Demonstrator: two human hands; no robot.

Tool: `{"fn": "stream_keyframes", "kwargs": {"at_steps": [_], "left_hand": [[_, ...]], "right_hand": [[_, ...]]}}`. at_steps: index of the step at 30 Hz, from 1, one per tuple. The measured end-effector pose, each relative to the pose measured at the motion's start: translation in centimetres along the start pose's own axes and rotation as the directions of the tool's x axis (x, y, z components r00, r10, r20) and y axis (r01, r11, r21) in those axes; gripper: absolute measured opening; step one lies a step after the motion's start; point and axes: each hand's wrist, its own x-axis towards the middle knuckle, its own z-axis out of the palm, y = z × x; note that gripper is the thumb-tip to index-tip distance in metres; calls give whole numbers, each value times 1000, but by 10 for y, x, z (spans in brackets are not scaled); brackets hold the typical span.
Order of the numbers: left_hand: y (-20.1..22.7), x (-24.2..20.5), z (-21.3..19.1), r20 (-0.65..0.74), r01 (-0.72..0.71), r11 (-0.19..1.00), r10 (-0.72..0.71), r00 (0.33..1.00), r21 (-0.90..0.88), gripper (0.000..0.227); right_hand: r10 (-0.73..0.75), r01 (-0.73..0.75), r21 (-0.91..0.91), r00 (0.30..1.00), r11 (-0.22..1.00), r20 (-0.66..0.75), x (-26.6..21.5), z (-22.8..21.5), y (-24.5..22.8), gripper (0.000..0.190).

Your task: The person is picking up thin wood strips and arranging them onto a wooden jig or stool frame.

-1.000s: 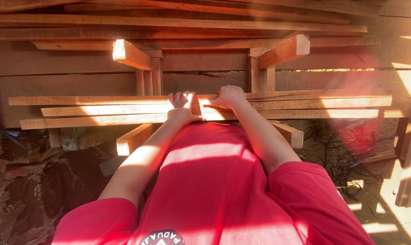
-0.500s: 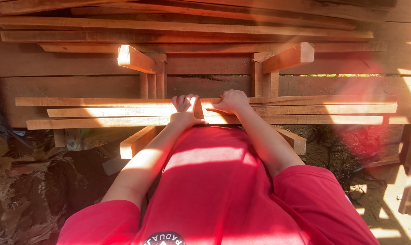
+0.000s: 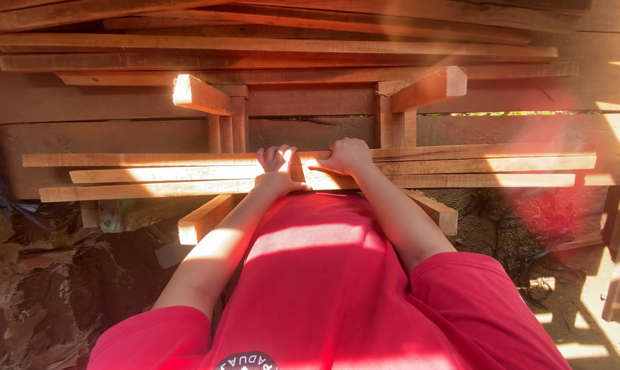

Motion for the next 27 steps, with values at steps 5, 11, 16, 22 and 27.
{"fn": "stream_keyframes", "kwargs": {"at_steps": [5, 11, 16, 22, 27], "left_hand": [[4, 6, -7, 55, 25, 999, -26, 998, 24, 120], [20, 5, -38, 155, 37, 994, -52, 987, 99, 120], [21, 14, -45, 200, 33, 991, -60, 978, 133, 118], [-1, 71, -18, 285, 57, 995, -79, 955, 84, 101], [-9, 103, -107, -149, -8, 994, -8, 989, -105, 61]], "right_hand": [[13, -7, 128, 999, 992, -42, -18, -15, -6, 79], [19, -9, 173, 998, 985, -58, -17, -13, -5, 82], [16, 1, 218, 997, 976, -76, -14, -17, -6, 79], [161, -114, 328, 980, 938, -121, 23, 3, 5, 62], [78, 142, 333, 819, 932, -568, 70, -18, 30, 61]]}}
